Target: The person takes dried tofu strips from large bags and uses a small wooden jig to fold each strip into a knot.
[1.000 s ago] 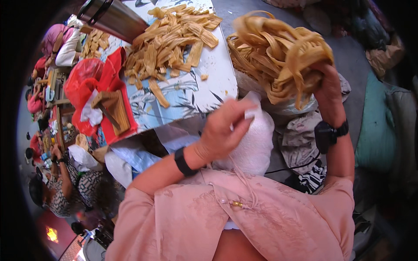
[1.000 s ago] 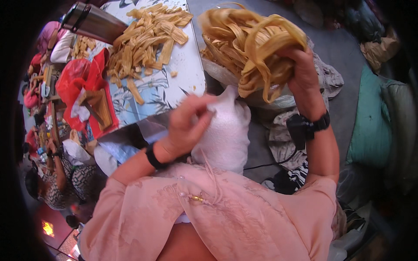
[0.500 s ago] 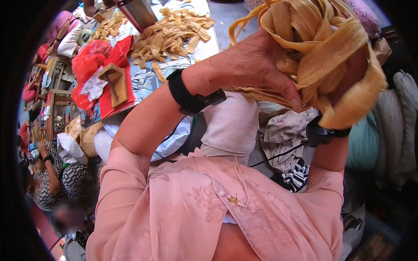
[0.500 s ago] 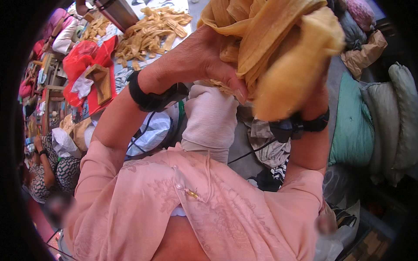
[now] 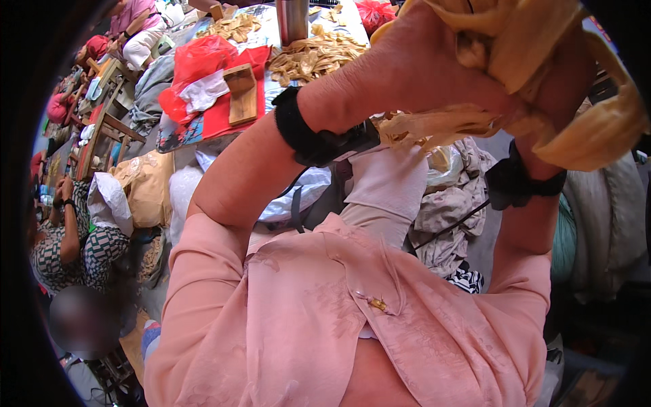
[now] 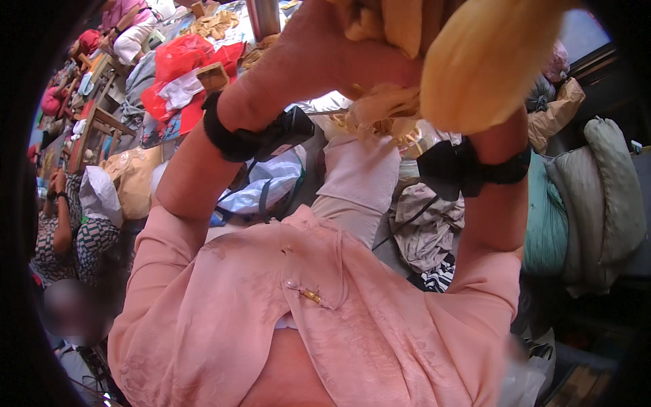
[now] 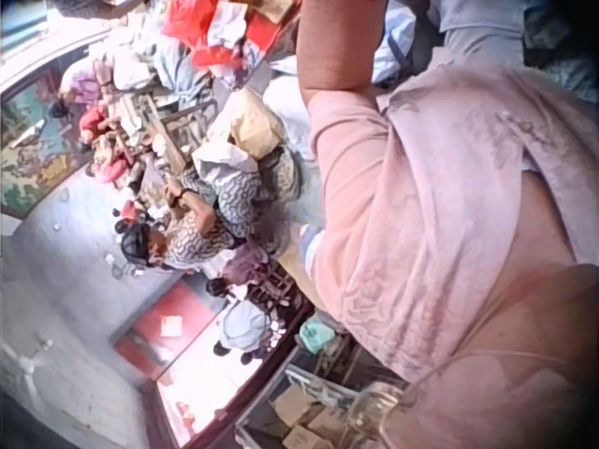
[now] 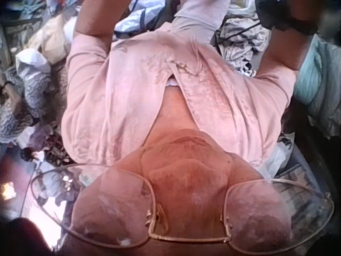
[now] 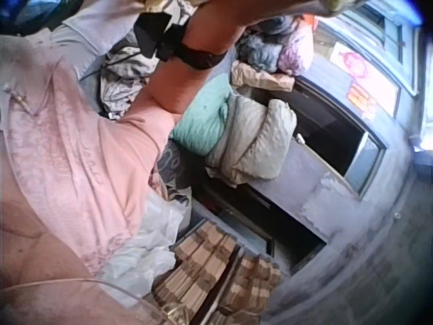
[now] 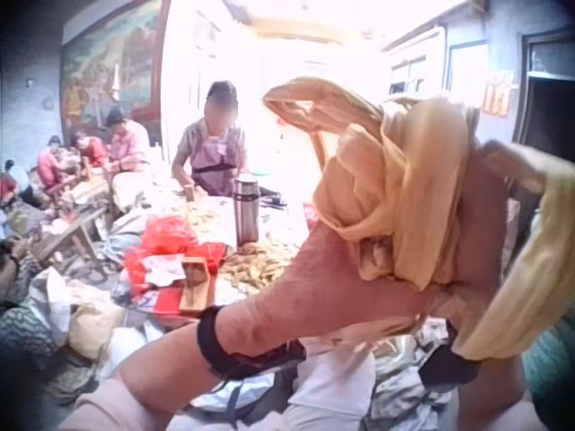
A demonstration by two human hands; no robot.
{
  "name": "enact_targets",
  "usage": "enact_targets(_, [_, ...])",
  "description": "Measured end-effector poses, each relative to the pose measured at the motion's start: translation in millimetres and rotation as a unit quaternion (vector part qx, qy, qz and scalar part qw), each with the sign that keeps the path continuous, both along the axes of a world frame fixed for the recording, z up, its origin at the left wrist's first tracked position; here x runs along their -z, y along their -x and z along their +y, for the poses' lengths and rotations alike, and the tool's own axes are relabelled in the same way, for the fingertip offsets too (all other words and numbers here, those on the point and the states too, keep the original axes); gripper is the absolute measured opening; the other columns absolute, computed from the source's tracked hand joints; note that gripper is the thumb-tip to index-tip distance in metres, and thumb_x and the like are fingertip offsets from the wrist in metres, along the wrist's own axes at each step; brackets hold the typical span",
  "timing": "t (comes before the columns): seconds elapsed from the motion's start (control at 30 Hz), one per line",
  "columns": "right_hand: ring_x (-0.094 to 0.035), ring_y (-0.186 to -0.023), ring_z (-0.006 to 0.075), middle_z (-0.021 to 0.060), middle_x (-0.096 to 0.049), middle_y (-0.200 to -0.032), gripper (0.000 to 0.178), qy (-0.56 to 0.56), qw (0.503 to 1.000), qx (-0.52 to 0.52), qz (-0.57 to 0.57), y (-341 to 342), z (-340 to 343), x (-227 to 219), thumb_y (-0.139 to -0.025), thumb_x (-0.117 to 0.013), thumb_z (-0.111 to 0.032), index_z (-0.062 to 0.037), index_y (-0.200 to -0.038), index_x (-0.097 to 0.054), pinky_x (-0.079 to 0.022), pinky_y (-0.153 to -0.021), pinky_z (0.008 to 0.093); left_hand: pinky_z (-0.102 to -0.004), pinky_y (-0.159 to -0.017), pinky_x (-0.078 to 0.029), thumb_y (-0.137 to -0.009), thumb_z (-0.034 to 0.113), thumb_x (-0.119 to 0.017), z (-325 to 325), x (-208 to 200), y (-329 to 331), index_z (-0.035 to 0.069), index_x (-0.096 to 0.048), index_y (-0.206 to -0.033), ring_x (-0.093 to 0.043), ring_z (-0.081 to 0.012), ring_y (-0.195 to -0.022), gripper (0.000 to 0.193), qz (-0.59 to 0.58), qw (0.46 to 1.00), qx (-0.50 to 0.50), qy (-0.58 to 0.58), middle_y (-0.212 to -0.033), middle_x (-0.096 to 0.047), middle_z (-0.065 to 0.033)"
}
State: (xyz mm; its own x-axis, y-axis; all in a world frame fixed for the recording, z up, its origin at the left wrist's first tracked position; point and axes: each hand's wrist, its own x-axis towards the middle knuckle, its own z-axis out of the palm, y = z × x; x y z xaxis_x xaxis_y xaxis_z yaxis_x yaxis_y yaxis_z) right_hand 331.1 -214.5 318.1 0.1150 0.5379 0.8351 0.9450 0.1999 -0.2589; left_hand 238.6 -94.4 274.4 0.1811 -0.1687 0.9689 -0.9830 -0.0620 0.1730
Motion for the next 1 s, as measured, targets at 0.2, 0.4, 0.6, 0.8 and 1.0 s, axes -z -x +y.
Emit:
enact_targets(0.2, [-0.050,-0.101,0.0264,0.0154,-0.051,-0.110,0.048,0.022,0.999,-0.032,-0.011,64,15,-40,-0.081,-0.053,-0.036,-0.0011,-0.113,-0.048,-0.039,-0.086,0.0336,-0.0309,-0.097,-0.040,-0.066,0.013,-0.080,22,-35,75,0.006,-0.038,-0.127,-0.050,-0.0149,-0.113,0.074,0.037,0.992,-0.108,0.051,-0.117,-0.053,-0.0060])
enact_targets(0.4, [-0.049,-0.105,0.0277,0.0171,-0.050,-0.114,0.055,0.067,0.992,-0.103,-0.009,126,52,-58,-0.081,-0.052,-0.042,-0.0004,-0.117,-0.047,-0.038,-0.089,0.0345,-0.0296,-0.087,-0.044,-0.070,0.006,-0.072,38,-35,156,0.005,-0.043,-0.120,-0.053,-0.0141,-0.101,0.058,0.082,0.978,-0.126,0.142,-0.109,-0.055,-0.0055])
enact_targets(0.6, [-0.047,-0.109,0.0289,0.0188,-0.048,-0.118,0.062,0.151,0.976,-0.159,0.005,159,94,-42,-0.081,-0.050,-0.048,0.0002,-0.120,-0.045,-0.037,-0.092,0.0354,-0.0285,-0.078,-0.048,-0.074,-0.002,-0.064,49,-2,194,0.004,-0.049,-0.113,-0.056,-0.0137,-0.090,0.042,0.140,0.948,-0.051,0.282,-0.102,-0.057,-0.0053])
enact_targets(0.8, [-0.046,-0.113,0.0302,0.0206,-0.046,-0.123,0.070,0.208,0.955,-0.213,0.014,169,136,-18,-0.081,-0.048,-0.054,0.0009,-0.123,-0.044,-0.036,-0.095,0.0363,-0.0262,-0.066,-0.049,-0.082,-0.003,-0.054,69,38,243,0.003,-0.054,-0.103,-0.057,-0.0136,-0.077,0.023,0.243,0.842,-0.175,0.449,-0.094,-0.058,-0.0046])
enact_targets(1.0, [-0.044,-0.117,0.0315,0.0223,-0.045,-0.127,0.077,0.247,0.942,-0.227,0.025,151,165,13,-0.081,-0.046,-0.061,0.0016,-0.127,-0.042,-0.035,-0.098,0.0372,-0.0357,-0.095,-0.039,-0.078,0.004,-0.060,103,78,295,0.004,-0.055,-0.111,-0.051,-0.0236,-0.106,0.034,0.020,0.741,-0.670,-0.031,-0.113,-0.056,-0.0111])
